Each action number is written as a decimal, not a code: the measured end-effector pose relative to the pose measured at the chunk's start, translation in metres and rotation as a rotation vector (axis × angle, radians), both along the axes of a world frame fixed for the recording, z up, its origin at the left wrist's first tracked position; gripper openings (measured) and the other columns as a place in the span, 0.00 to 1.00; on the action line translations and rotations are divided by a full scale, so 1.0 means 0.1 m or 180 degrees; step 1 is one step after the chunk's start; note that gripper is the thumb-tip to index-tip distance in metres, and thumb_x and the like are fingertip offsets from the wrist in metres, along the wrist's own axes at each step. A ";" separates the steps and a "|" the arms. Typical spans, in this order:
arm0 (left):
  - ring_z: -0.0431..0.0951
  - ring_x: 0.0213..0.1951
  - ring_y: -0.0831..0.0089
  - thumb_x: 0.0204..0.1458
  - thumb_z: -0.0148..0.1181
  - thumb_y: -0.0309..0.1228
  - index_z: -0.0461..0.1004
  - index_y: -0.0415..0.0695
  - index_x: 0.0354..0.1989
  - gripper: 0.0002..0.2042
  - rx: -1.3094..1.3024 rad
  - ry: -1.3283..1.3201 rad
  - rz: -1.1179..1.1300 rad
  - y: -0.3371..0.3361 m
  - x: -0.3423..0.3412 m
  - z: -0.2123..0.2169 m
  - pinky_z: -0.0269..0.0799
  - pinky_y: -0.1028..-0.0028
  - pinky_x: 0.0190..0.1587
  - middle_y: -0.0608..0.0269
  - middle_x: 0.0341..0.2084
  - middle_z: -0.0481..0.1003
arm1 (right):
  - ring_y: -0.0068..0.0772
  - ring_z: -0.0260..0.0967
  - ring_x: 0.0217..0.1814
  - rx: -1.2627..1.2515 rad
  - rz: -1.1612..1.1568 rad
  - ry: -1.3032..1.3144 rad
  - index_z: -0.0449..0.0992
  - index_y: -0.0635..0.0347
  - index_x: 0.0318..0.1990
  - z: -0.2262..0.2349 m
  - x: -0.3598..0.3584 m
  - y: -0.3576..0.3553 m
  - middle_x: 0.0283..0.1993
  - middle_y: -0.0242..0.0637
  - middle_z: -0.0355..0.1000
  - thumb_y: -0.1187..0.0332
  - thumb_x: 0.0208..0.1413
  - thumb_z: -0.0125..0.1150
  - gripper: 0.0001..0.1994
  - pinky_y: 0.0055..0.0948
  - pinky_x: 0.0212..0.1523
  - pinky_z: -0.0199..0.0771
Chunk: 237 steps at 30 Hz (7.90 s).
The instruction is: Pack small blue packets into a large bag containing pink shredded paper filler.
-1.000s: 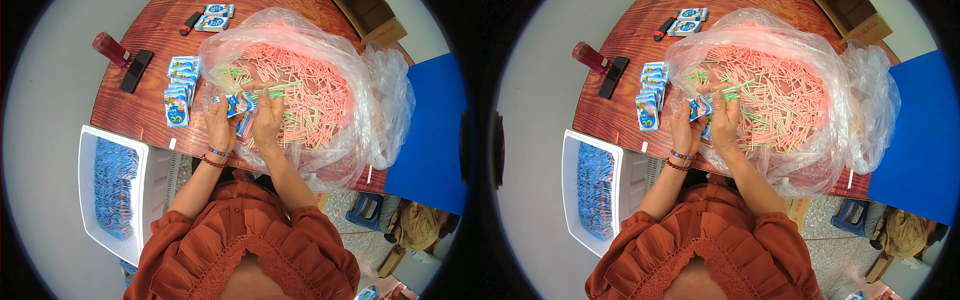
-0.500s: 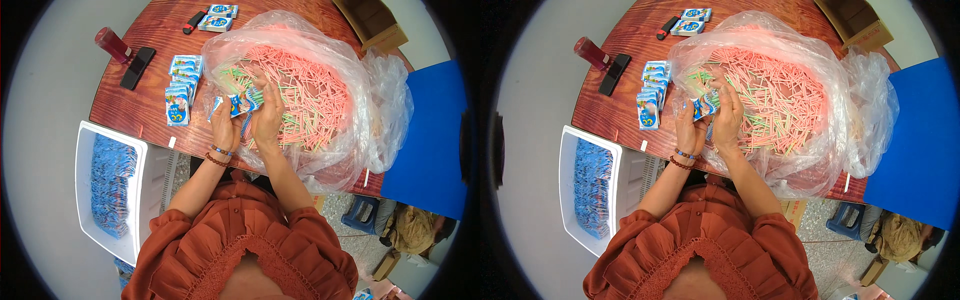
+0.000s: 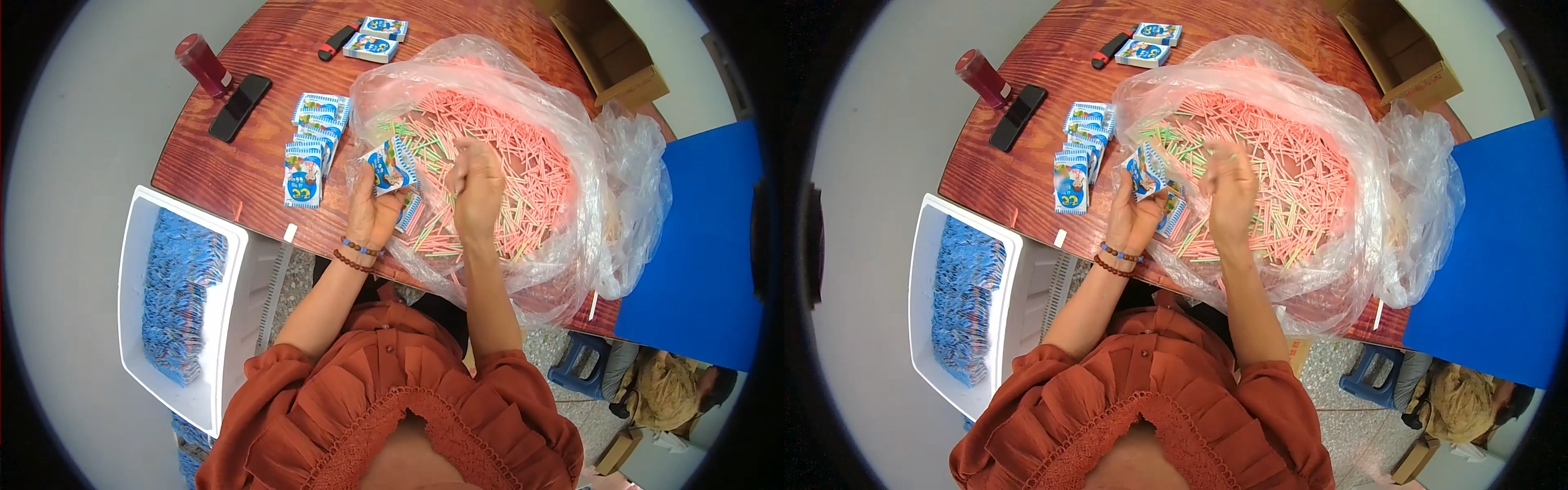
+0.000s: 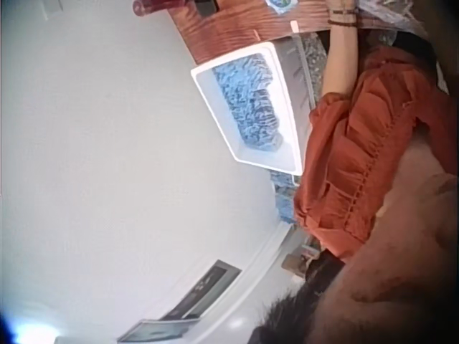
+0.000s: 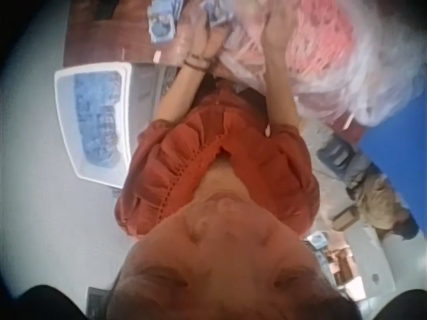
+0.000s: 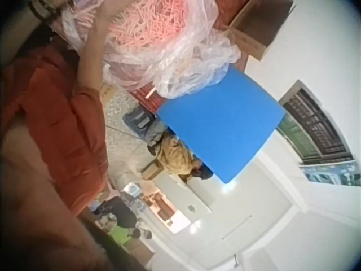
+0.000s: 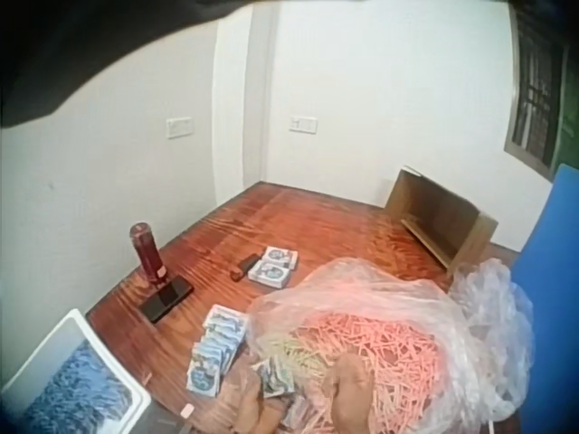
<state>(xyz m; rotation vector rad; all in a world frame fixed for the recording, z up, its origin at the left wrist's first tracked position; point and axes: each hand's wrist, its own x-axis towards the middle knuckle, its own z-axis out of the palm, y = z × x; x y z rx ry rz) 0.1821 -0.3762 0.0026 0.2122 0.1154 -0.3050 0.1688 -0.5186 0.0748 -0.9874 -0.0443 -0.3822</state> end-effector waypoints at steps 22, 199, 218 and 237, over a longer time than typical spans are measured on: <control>0.74 0.45 0.71 0.54 0.62 0.29 0.65 0.36 0.55 0.22 0.5293 -0.0540 0.1932 1.43 -0.14 -0.29 0.71 0.70 0.47 0.55 0.48 0.71 | 0.53 0.74 0.36 -0.3778 0.1140 0.0573 0.79 0.61 0.37 -0.58 0.66 1.35 0.33 0.47 0.77 0.63 0.51 0.60 0.11 0.41 0.39 0.72; 0.76 0.34 0.81 0.61 0.53 0.35 0.76 0.43 0.38 0.09 0.2429 0.0094 0.0048 0.43 -0.19 0.08 0.74 0.79 0.34 0.68 0.33 0.77 | 0.53 0.69 0.47 -0.5929 0.0274 0.1286 0.72 0.70 0.41 -0.15 0.73 -0.64 0.42 0.54 0.72 0.56 0.47 0.65 0.23 0.45 0.49 0.68; 0.76 0.31 0.82 0.60 0.55 0.35 0.76 0.43 0.36 0.08 0.2311 0.0079 0.0073 0.35 -0.19 0.11 0.76 0.80 0.31 0.70 0.30 0.76 | 0.46 0.69 0.36 -0.5016 0.0717 0.1061 0.71 0.69 0.37 -0.70 0.85 -0.78 0.35 0.48 0.73 0.66 0.60 0.49 0.12 0.43 0.41 0.67; 0.78 0.31 0.78 0.62 0.52 0.35 0.76 0.39 0.38 0.11 0.2156 -0.0201 -0.0113 0.25 -0.19 0.06 0.78 0.77 0.31 0.64 0.31 0.78 | 0.22 0.69 0.44 -0.2213 0.0567 0.0990 0.72 0.62 0.47 -0.67 0.71 -0.70 0.43 0.34 0.75 0.66 0.65 0.48 0.12 0.25 0.44 0.68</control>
